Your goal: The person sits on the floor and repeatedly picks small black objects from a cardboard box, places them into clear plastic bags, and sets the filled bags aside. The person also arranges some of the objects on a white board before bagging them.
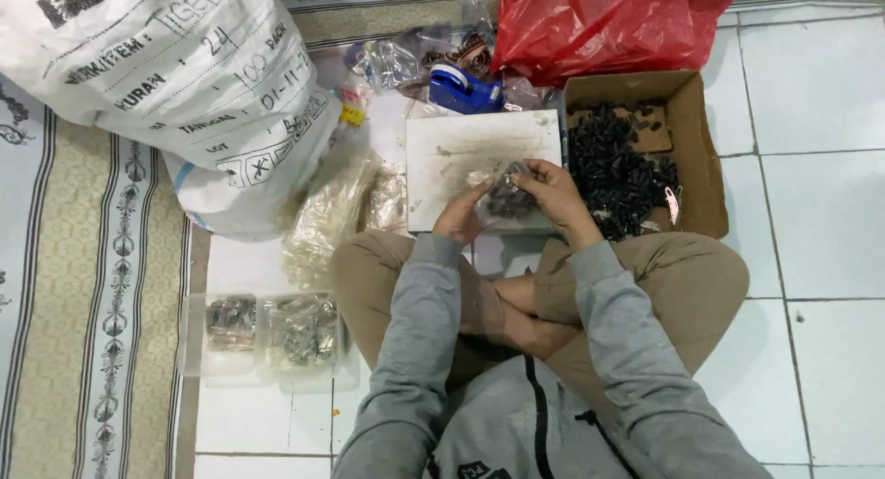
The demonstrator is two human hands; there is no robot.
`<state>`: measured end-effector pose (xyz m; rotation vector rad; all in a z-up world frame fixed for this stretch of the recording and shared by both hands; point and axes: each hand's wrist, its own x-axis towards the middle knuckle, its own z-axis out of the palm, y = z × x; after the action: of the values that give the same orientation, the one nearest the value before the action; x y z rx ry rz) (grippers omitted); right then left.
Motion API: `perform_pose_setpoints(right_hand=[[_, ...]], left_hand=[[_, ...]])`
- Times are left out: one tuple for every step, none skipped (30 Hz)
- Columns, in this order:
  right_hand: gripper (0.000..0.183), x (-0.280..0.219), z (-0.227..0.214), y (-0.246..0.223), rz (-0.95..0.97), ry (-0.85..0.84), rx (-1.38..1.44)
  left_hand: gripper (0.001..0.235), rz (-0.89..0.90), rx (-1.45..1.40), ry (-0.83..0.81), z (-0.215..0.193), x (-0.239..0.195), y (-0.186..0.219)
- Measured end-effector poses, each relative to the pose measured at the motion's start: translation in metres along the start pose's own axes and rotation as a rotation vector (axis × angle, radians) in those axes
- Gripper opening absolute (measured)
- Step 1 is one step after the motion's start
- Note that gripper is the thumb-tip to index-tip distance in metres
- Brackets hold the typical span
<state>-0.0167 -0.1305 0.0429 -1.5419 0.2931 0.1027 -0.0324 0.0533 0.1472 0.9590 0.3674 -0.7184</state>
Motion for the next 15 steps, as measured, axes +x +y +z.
perform_pose_setpoints(right_hand=[[0.04,-0.001,0.002,-0.004,0.002,0.0,-0.002],[0.034,-0.002,0.004,-0.009,0.029,-0.034,-0.055],[0.028,-0.002,0.007,-0.014,0.052,-0.065,-0.105],[0.028,-0.009,0.008,-0.019,0.051,-0.061,-0.104],[0.026,-0.012,0.011,-0.026,0.078,-0.086,-0.038],[0.024,-0.016,0.013,-0.033,0.107,-0.112,0.026],[0.024,-0.003,0.007,-0.017,0.114,-0.117,0.022],[0.019,0.011,0.002,0.0,0.098,-0.097,-0.05],[0.015,0.02,-0.004,0.019,0.085,-0.064,-0.113],[0.015,0.009,-0.003,0.025,0.096,-0.055,-0.11],[0.019,0.013,-0.003,0.022,0.123,-0.063,0.0],[0.024,0.017,-0.003,0.019,0.151,-0.073,0.11],[0.024,0.01,0.0,0.006,0.161,-0.069,0.112],[0.028,0.004,0.004,-0.005,0.133,-0.099,0.094],[0.033,0.004,0.007,-0.019,0.096,-0.126,0.076]], left_hand=[[0.117,-0.001,-0.003,0.0,-0.006,0.007,-0.007],[0.11,0.003,-0.053,0.015,-0.012,0.015,-0.014],[0.103,0.007,-0.099,0.026,-0.018,0.024,-0.019],[0.103,0.007,-0.096,0.024,-0.027,0.034,-0.027],[0.098,-0.002,-0.139,0.061,-0.036,0.045,-0.032],[0.093,-0.011,-0.183,0.097,-0.044,0.057,-0.037],[0.093,-0.013,-0.191,0.103,-0.055,0.07,-0.046],[0.079,0.015,-0.215,0.074,-0.067,0.084,-0.055],[0.065,0.032,-0.227,0.041,-0.079,0.097,-0.066],[0.065,0.019,-0.224,0.042,-0.077,0.086,-0.072],[0.075,0.013,-0.211,0.035,-0.071,0.085,-0.065],[0.086,0.008,-0.198,0.029,-0.065,0.083,-0.059],[0.086,-0.002,-0.199,0.033,-0.059,0.075,-0.053],[0.087,0.002,-0.182,0.034,-0.054,0.069,-0.047],[0.087,0.012,-0.16,0.028,-0.047,0.066,-0.037]])
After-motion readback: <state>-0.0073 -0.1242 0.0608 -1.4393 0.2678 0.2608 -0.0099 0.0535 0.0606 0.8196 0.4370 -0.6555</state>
